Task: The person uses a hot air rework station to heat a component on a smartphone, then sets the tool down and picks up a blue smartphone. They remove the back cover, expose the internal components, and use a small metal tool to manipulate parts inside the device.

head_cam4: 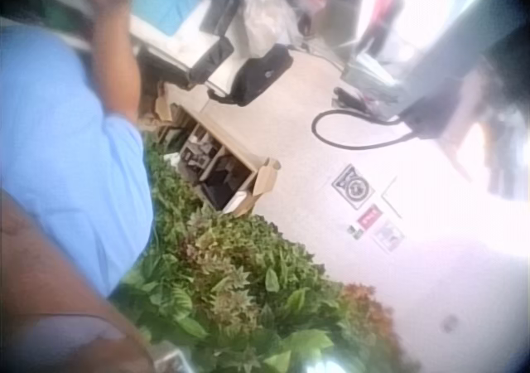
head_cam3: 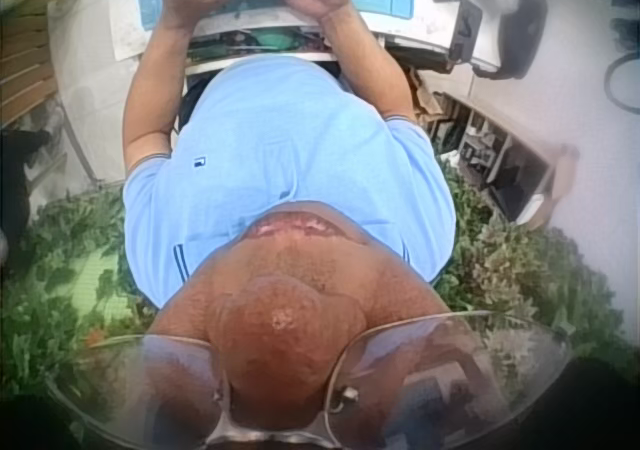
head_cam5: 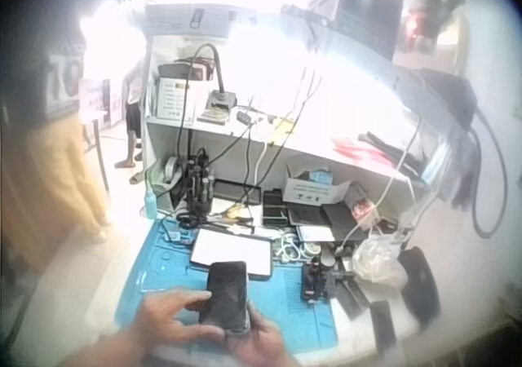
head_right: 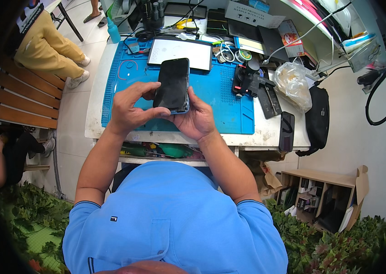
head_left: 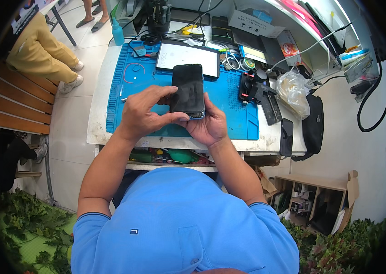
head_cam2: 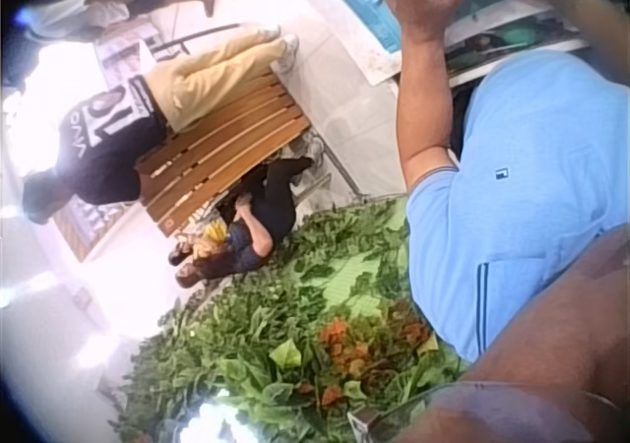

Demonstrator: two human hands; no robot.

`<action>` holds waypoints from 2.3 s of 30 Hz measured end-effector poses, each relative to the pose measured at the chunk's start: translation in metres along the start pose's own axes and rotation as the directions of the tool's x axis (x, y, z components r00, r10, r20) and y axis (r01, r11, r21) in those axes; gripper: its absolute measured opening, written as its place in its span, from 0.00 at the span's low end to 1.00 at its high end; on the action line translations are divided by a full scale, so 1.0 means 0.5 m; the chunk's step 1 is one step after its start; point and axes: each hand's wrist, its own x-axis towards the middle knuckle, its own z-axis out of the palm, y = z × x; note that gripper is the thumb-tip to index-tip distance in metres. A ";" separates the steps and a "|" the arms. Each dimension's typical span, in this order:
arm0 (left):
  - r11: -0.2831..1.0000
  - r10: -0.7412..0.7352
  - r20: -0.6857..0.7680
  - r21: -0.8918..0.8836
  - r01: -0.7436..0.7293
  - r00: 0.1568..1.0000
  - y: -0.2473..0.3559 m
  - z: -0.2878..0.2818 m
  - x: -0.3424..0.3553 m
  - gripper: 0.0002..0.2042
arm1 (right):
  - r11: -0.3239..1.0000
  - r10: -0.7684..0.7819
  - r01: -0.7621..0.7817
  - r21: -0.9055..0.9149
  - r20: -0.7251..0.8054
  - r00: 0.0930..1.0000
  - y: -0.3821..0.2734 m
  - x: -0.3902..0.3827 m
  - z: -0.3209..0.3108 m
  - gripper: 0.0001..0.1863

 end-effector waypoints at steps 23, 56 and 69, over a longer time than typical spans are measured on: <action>0.905 -0.311 0.262 -0.210 0.369 0.914 0.004 -0.024 0.009 0.43 | 0.781 -0.147 0.047 -0.623 -0.111 0.983 -0.002 0.002 0.060 0.50; 0.744 -0.422 0.350 -0.393 0.540 0.836 -0.029 -0.065 0.149 0.13 | 0.480 -0.138 -0.003 -0.877 -0.079 0.987 0.009 -0.015 0.078 0.55; 0.714 -0.248 0.309 -0.583 0.389 0.918 -0.068 -0.062 0.133 0.07 | 0.377 -0.129 -0.037 -0.926 -0.092 0.987 0.011 -0.015 0.093 0.54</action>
